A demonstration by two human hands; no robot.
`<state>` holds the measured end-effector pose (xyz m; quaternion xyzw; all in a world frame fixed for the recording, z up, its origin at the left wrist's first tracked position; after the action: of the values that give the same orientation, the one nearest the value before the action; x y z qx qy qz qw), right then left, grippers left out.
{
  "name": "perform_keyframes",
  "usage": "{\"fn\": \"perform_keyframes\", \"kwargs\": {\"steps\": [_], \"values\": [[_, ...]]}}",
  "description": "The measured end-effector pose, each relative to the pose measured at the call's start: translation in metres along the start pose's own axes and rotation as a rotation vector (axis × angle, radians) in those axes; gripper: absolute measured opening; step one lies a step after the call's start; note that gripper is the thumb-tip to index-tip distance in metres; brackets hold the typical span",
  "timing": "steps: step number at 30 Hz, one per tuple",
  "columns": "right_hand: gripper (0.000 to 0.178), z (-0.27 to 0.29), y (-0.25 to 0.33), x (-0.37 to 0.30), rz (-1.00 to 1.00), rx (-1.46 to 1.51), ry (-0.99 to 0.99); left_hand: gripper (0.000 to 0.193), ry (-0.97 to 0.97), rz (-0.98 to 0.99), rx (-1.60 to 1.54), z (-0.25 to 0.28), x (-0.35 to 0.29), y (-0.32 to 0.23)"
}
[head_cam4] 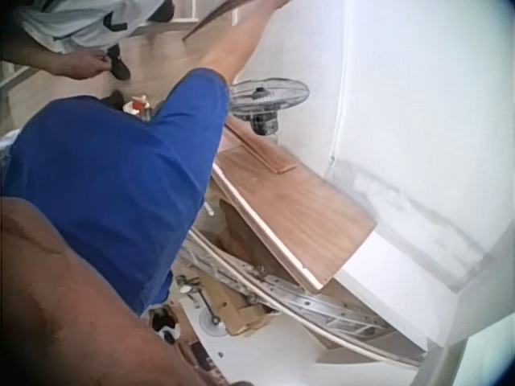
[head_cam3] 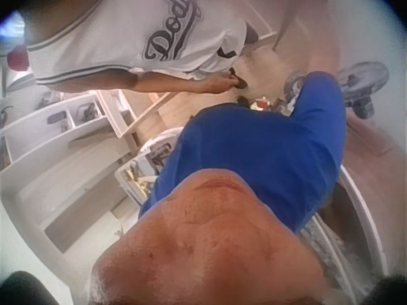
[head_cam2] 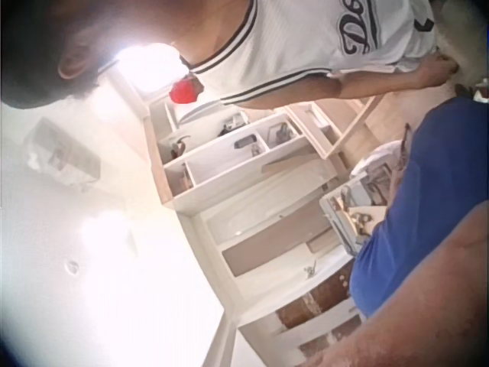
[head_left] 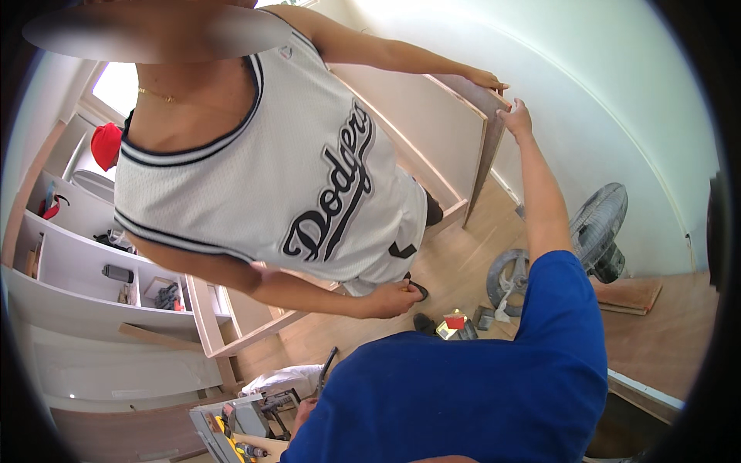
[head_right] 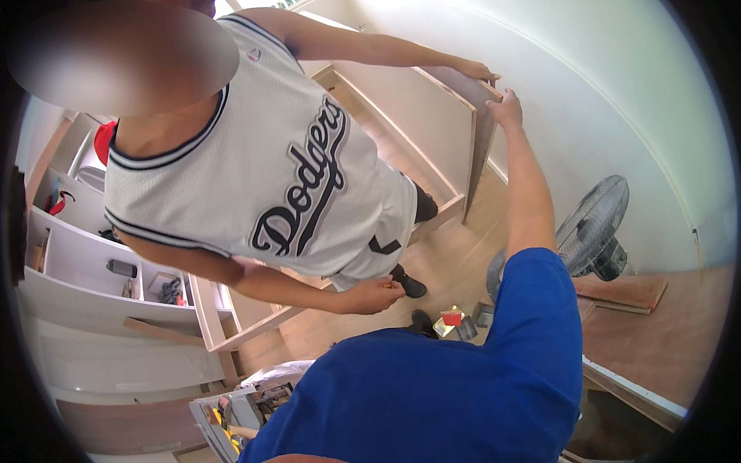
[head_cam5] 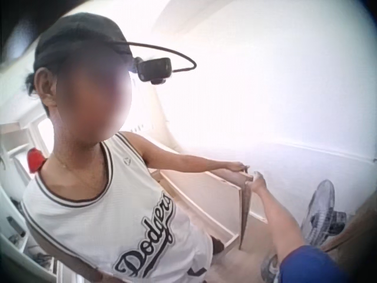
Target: The person helps position a wooden frame against a wall, then uses a hand saw to cut a large sheet of plywood. The person handles the plywood and saw throughout the clip.
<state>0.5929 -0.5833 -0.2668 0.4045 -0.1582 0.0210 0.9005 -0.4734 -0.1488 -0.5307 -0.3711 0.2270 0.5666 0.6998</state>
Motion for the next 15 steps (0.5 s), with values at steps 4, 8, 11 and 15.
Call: {"fn": "perform_keyframes", "kwargs": {"steps": [4,8,11,15], "values": [[0.078,-0.025,-0.022,0.043,0.002,-0.072,0.138,0.04,0.094,0.069,-0.128,-0.006,-0.025,-0.022],[0.064,-0.055,-0.027,0.057,0.175,-0.245,0.132,0.035,0.06,0.021,-0.05,0.036,-0.067,-0.095],[0.058,-0.064,-0.05,0.079,0.125,-0.41,0.171,0.043,0.002,-0.066,-0.015,0.058,-0.032,-0.095],[0.065,-0.059,-0.064,0.073,0.195,-0.365,0.101,0.042,0.043,-0.132,0.006,0.064,-0.01,-0.151]]}}
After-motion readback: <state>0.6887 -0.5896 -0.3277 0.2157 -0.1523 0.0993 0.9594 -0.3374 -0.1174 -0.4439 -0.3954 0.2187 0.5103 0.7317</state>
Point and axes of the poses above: each hand's wrist, its own x-axis towards the middle knuckle, its own z-axis out of the back of the hand, y = z × x, the point moved 7 cm from there along x, towards the middle knuckle, and after that the axes turned 1 degree about z, right-handed, at the moved point
